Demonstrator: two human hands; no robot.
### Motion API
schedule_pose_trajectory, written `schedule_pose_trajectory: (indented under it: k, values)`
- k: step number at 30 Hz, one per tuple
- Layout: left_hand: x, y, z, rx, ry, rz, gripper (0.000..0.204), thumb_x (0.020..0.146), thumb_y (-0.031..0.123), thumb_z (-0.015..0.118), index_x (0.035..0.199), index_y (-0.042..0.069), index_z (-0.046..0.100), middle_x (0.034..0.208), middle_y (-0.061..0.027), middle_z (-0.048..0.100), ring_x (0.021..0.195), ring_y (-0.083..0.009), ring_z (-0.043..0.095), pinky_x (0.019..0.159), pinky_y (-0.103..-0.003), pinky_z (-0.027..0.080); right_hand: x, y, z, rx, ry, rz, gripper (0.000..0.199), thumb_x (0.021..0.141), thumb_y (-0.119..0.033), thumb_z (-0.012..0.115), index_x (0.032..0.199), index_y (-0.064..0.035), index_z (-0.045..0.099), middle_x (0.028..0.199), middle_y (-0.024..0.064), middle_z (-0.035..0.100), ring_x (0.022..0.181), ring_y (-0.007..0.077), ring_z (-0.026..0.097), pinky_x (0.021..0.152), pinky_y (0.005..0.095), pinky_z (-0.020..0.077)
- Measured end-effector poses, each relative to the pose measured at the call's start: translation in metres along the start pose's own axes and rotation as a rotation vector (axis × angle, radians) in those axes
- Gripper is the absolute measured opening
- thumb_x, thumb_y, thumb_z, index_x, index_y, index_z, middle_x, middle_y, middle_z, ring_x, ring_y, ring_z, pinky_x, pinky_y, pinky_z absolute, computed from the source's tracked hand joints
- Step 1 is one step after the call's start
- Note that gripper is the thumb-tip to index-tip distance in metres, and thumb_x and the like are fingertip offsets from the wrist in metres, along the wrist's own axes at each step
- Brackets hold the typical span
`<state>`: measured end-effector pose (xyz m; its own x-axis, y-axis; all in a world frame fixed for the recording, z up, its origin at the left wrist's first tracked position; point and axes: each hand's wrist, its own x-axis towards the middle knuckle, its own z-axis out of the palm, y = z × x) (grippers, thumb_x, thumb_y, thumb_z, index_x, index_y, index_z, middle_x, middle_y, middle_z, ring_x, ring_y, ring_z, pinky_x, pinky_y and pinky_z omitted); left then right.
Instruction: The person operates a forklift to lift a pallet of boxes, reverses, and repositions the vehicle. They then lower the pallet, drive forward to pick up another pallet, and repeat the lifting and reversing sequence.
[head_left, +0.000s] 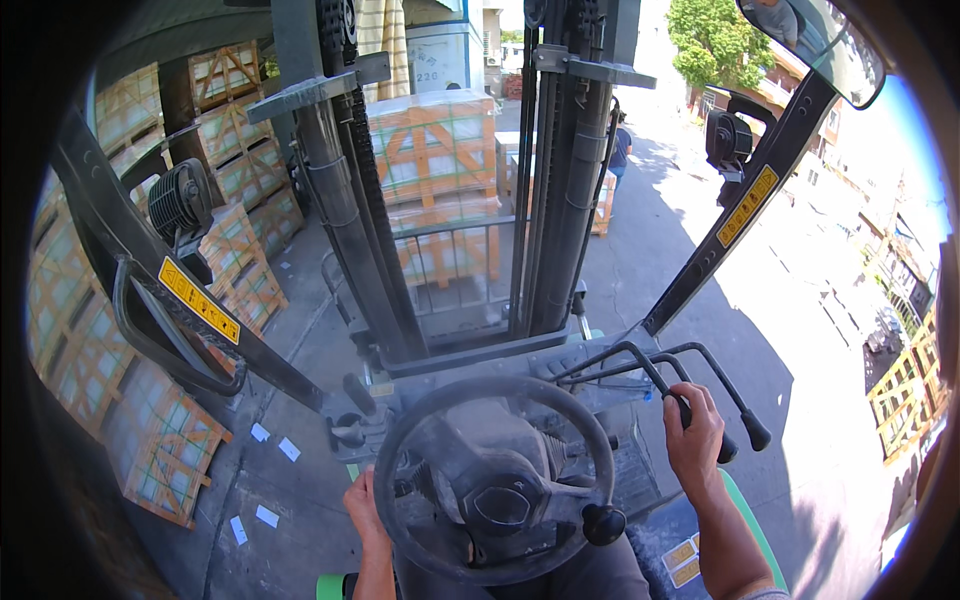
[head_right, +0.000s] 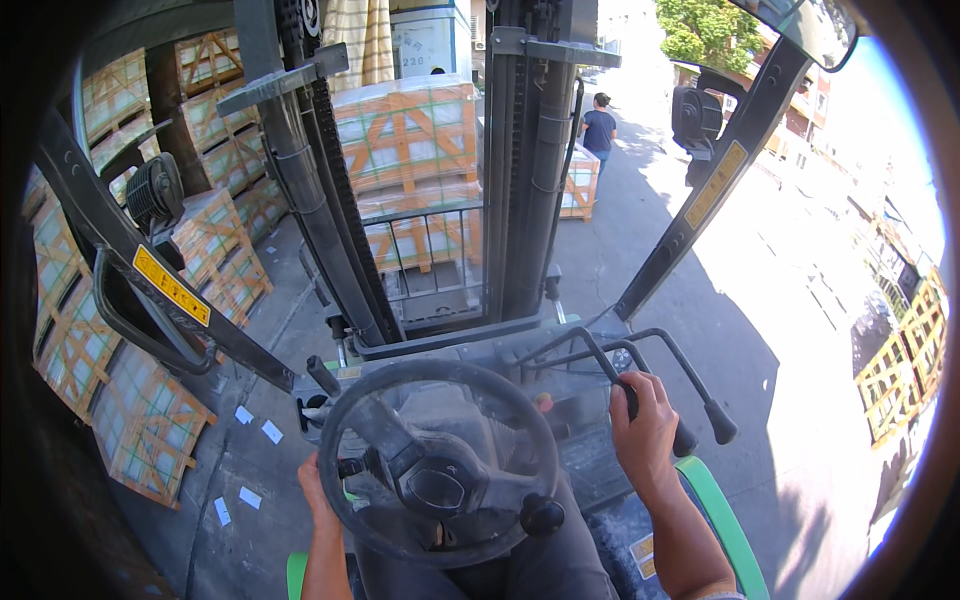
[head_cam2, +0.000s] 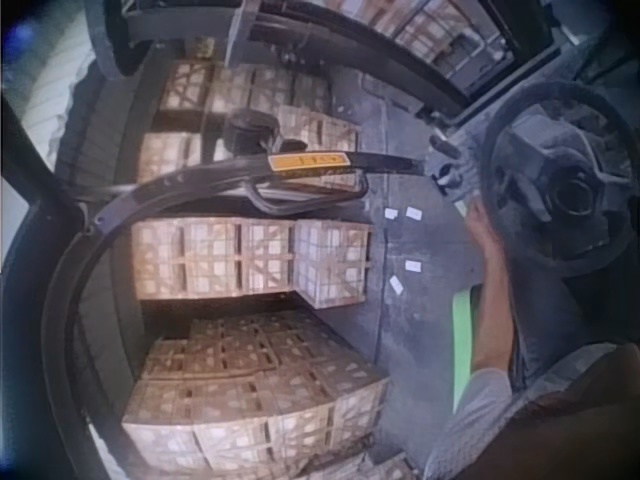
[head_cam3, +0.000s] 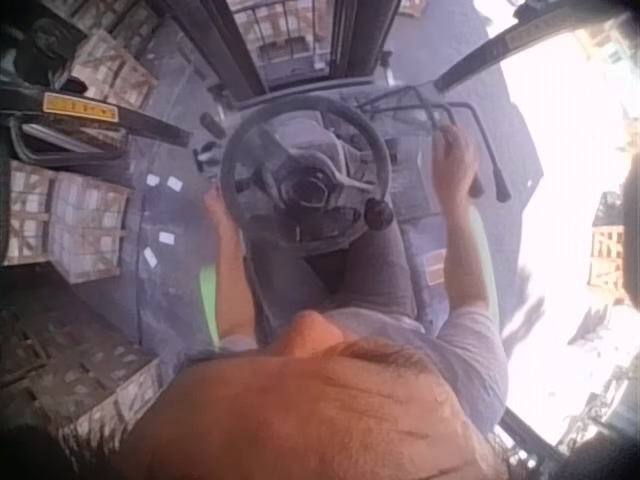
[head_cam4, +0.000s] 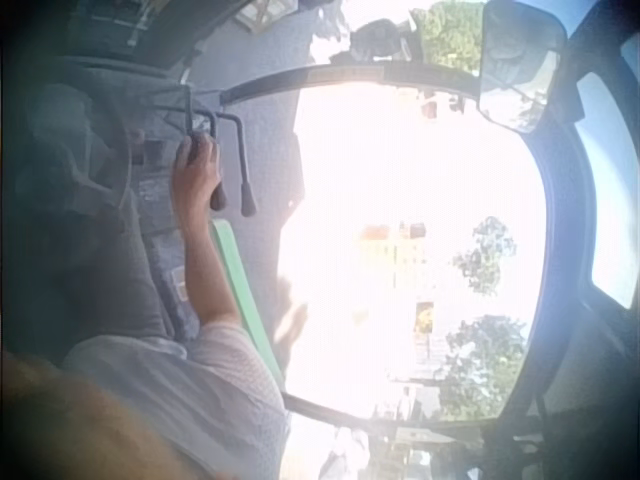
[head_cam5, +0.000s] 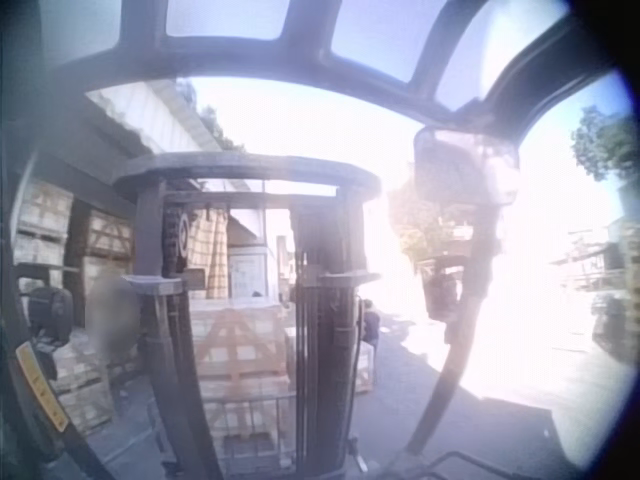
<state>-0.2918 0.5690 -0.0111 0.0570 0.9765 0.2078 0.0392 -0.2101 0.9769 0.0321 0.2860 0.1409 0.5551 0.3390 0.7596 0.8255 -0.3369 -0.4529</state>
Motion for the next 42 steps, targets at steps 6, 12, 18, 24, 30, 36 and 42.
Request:
schedule_pose_trajectory:
  k: [6, 12, 18, 24, 30, 36, 42]
  values:
    - [0.0, -0.007, 0.003, -0.117, 0.035, -0.075, 0.043, 0.11, 0.026, 0.058, 0.079, -0.004, 0.058, 0.069, 0.0075, 0.046, 0.068, -0.0071, 0.036, 0.056, -0.031, 0.034, -0.066, 0.023, -0.042, 0.007, -0.004, -0.134, 0.018, 0.091, -0.001, 0.07, 0.109, 0.0011, 0.066, 0.12, 0.0177, 0.067, 0.094, 0.0309, 0.071, 0.075, 0.0377, 0.0573]
    - [0.003, -0.026, 0.0, -0.124, 0.01, 0.06, 0.045, 0.11, 0.027, 0.057, 0.075, -0.001, 0.053, 0.068, 0.0076, 0.043, 0.068, -0.0072, 0.035, 0.055, -0.031, 0.032, -0.067, 0.065, -0.059, -0.101, 0.163, 0.178, 0.018, 0.097, -0.005, 0.064, 0.115, -0.0011, 0.064, 0.12, 0.0166, 0.065, 0.102, 0.0216, 0.067, 0.069, 0.0334, 0.0527]
    - [0.011, -0.029, -0.011, 0.048, 0.019, -0.028, 0.015, 0.092, 0.001, 0.058, 0.084, -0.001, 0.07, 0.073, 0.0012, 0.062, 0.066, -0.0077, 0.055, 0.058, -0.027, 0.041, -0.003, 0.062, -0.035, -0.052, 0.057, 0.241, 0.021, 0.101, -0.016, 0.065, 0.112, 0.0014, 0.065, 0.095, 0.0197, 0.074, 0.084, 0.0309, 0.073, 0.079, 0.0405, 0.0553]
    - [0.006, -0.02, 0.0, -0.226, -0.008, 0.05, 0.047, 0.11, 0.029, 0.056, 0.075, -0.003, 0.056, 0.065, 0.0074, 0.045, 0.066, -0.0062, 0.037, 0.055, -0.031, 0.033, 0.054, 0.044, -0.026, -0.085, 0.038, 0.158, 0.022, 0.101, -0.018, 0.066, 0.107, 0.0031, 0.067, 0.092, 0.0216, 0.074, 0.081, 0.0338, 0.073, 0.077, 0.0409, 0.0555]
    - [0.011, -0.029, -0.003, -0.121, 0.016, 0.028, 0.046, 0.11, 0.028, 0.058, 0.077, -0.004, 0.058, 0.065, 0.007, 0.045, 0.066, -0.0062, 0.037, 0.055, -0.031, 0.034, 0.068, 0.036, -0.021, -0.119, 0.059, 0.153, 0.022, 0.101, -0.018, 0.065, 0.105, 0.0035, 0.068, 0.092, 0.0224, 0.075, 0.082, 0.0349, 0.074, 0.076, 0.0407, 0.0563]
    - [0.012, -0.033, -0.007, -0.041, -0.001, 0.017, 0.047, 0.11, 0.029, 0.057, 0.078, -0.005, 0.055, 0.064, 0.0051, 0.042, 0.067, -0.0082, 0.035, 0.055, -0.034, 0.033, 0.067, 0.039, -0.019, -0.112, 0.08, 0.153, 0.023, 0.1, -0.019, 0.066, 0.106, 0.0031, 0.069, 0.093, 0.023, 0.075, 0.084, 0.036, 0.074, 0.078, 0.0414, 0.0568]
    - [0.008, -0.022, -0.008, 0.008, 0.001, 0.077, 0.048, 0.11, 0.03, 0.057, 0.079, -0.007, 0.055, 0.063, 0.003, 0.04, 0.067, -0.0096, 0.034, 0.055, -0.036, 0.033, 0.064, 0.036, -0.019, -0.107, 0.06, 0.193, 0.023, 0.1, -0.019, 0.066, 0.107, 0.0033, 0.069, 0.094, 0.023, 0.075, 0.086, 0.0363, 0.075, 0.079, 0.0415, 0.057]
